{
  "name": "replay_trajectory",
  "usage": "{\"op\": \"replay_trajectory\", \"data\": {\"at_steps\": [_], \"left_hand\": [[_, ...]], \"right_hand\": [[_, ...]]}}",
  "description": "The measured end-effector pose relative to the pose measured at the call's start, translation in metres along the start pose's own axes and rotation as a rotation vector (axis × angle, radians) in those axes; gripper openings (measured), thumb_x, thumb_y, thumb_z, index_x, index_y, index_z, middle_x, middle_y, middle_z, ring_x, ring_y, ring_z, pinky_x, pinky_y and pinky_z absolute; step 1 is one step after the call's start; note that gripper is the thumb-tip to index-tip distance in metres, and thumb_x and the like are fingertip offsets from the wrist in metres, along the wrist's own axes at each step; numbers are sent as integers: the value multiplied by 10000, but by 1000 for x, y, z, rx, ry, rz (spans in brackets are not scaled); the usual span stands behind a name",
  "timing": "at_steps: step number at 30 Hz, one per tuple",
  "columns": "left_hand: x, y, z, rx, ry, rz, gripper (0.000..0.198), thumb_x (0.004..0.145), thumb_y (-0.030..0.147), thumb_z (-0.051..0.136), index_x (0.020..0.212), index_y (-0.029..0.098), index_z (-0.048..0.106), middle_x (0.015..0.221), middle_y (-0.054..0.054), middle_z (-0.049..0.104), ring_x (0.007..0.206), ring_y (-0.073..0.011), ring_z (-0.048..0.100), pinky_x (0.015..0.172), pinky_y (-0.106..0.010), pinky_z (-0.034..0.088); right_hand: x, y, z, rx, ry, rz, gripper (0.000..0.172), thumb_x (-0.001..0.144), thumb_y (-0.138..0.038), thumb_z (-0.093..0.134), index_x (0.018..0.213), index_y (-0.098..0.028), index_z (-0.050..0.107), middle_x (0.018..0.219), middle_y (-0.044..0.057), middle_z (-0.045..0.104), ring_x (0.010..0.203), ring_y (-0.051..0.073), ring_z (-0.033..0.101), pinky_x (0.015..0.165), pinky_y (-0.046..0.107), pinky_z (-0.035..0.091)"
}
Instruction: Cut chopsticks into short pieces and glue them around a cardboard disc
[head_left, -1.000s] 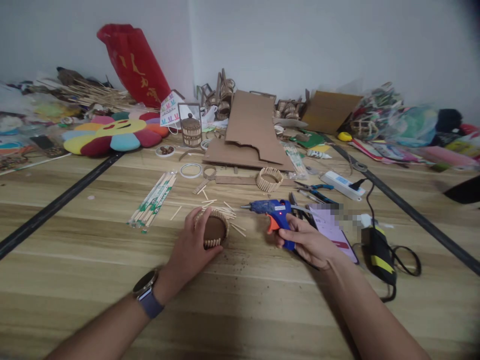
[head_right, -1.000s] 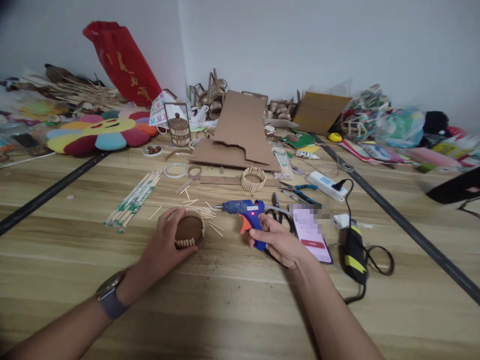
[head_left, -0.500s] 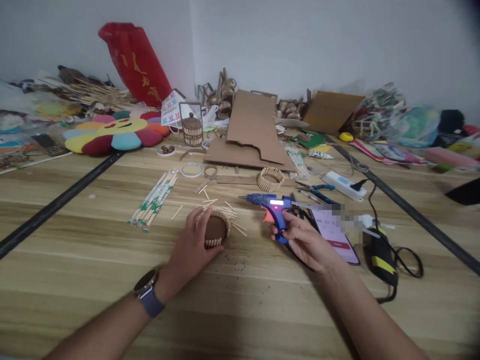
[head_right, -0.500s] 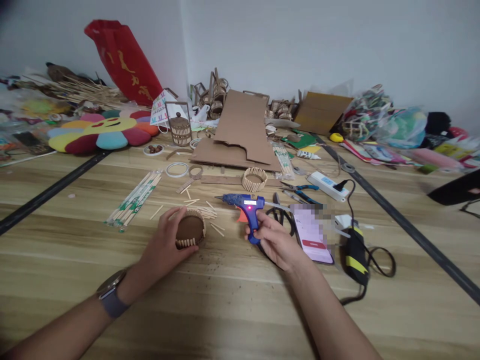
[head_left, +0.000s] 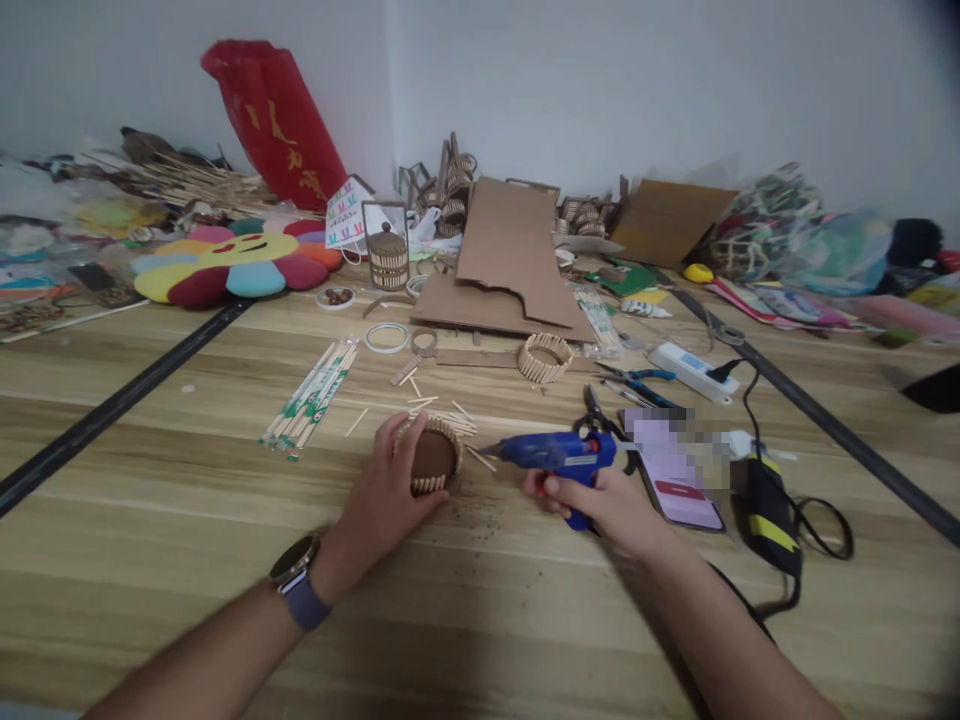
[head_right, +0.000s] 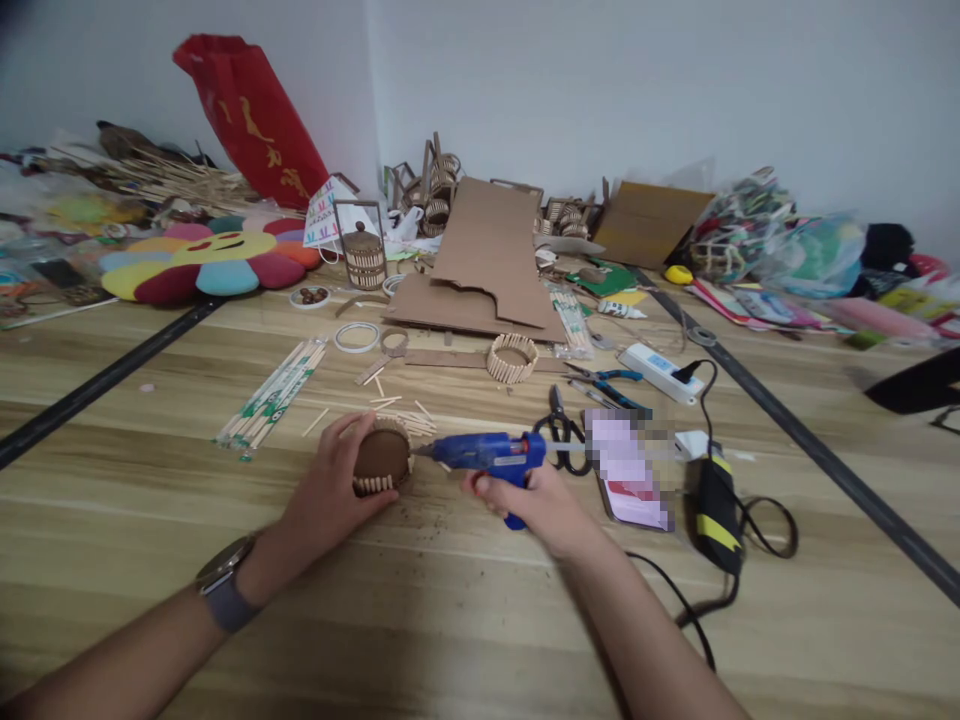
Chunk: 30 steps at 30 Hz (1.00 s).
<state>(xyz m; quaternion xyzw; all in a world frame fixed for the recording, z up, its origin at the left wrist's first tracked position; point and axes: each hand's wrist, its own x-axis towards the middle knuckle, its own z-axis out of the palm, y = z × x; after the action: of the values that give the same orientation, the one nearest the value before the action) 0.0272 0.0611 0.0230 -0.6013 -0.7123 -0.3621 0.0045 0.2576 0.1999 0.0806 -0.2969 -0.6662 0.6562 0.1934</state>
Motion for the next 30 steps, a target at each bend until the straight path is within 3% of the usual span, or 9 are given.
{"op": "replay_trajectory", "data": {"at_steps": [4,6,9,13,17,30], "left_hand": [[1,-2,1,4,13,12,1051,673,183,859,1509,285,230,1444,-167,394,1357,-376,418,1111,-604,392],[1,-2,1,8,21,20,1074,658,176,872,1510,283,227,1441,-169,396,1349,-377,425,1107,-602,395],[2,-3,0,6,33,29,1088,651,156,878,1510,284,222,1432,-165,404,1347,-372,428,1113,-596,388],[2,-4,0,1,36,28,1083,649,139,878,1509,271,231,1430,-168,404,1353,-367,423,1117,-584,388],[2,-5,0,-7,33,20,1083,646,125,875,1506,277,236,1429,-162,407,1356,-361,422,1121,-576,390],[2,-6,0,3,22,20,1081,657,128,872,1508,272,222,1436,-172,401,1360,-364,414,1117,-580,388]], "right_hand": [[3,6,7,-315,-82,-127,238,801,-432,701,860,-202,703,870,43,701,808,193,647,753,305,526],[5,13,9,-374,-78,-142,256,827,-442,663,919,-205,693,908,45,718,837,204,666,794,320,537],[7,22,12,-483,-64,-166,290,844,-455,639,977,-205,706,946,53,736,836,216,673,767,321,545],[8,26,15,-600,-66,-247,255,852,-435,637,859,-186,694,818,60,701,756,209,653,689,304,532],[8,26,18,-616,-84,-348,207,865,-387,641,841,-184,674,834,65,676,769,191,642,713,288,517],[7,33,27,-662,-57,-348,173,864,-362,652,802,-201,634,770,34,635,751,187,604,686,285,471]]}}
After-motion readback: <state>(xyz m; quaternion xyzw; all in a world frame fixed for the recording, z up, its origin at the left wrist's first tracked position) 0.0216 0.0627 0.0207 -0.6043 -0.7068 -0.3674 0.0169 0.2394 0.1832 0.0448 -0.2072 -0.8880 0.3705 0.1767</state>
